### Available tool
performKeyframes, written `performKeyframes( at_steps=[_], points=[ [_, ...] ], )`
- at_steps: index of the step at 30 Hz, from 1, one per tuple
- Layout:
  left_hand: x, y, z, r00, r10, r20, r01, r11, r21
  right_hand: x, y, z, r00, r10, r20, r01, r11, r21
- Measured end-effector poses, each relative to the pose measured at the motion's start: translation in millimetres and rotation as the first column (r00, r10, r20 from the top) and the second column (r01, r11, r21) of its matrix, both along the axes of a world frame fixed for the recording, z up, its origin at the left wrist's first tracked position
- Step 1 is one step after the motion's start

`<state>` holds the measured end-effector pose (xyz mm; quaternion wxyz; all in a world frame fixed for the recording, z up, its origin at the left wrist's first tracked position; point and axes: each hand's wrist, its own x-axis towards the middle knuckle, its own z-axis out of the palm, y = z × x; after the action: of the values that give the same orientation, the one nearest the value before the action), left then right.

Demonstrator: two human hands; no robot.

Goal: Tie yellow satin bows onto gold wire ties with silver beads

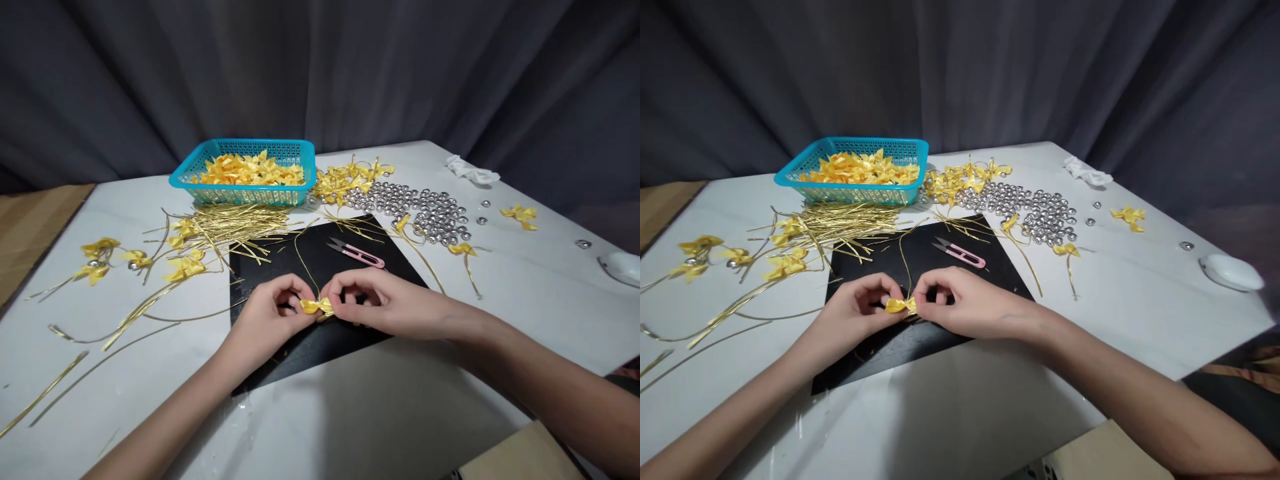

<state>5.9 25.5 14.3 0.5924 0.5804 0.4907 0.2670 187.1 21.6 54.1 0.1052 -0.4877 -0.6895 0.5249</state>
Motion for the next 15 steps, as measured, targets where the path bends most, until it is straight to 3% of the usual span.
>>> performKeyframes(
  at_steps=[7,11,15],
  points=[
    [1.2,-2.1,2.6,0.983,0.043,0.178,-0.024,0.994,-0.109,-2.0,2.2,-6.8,0.994,-0.11,-0.006,0.11,0.993,-0.042],
    [0.3,-4.8,5.2,0.969,0.064,0.237,-0.018,0.981,-0.194,-3.6,3.1,-9.1,0.988,-0.156,0.015,0.155,0.988,0.022],
    [0.2,-4.9,4.7,0.962,0.156,0.222,-0.09,0.955,-0.283,-3.6,2.8,-11.0,0.985,-0.172,0.02,0.17,0.982,0.081]
  ],
)
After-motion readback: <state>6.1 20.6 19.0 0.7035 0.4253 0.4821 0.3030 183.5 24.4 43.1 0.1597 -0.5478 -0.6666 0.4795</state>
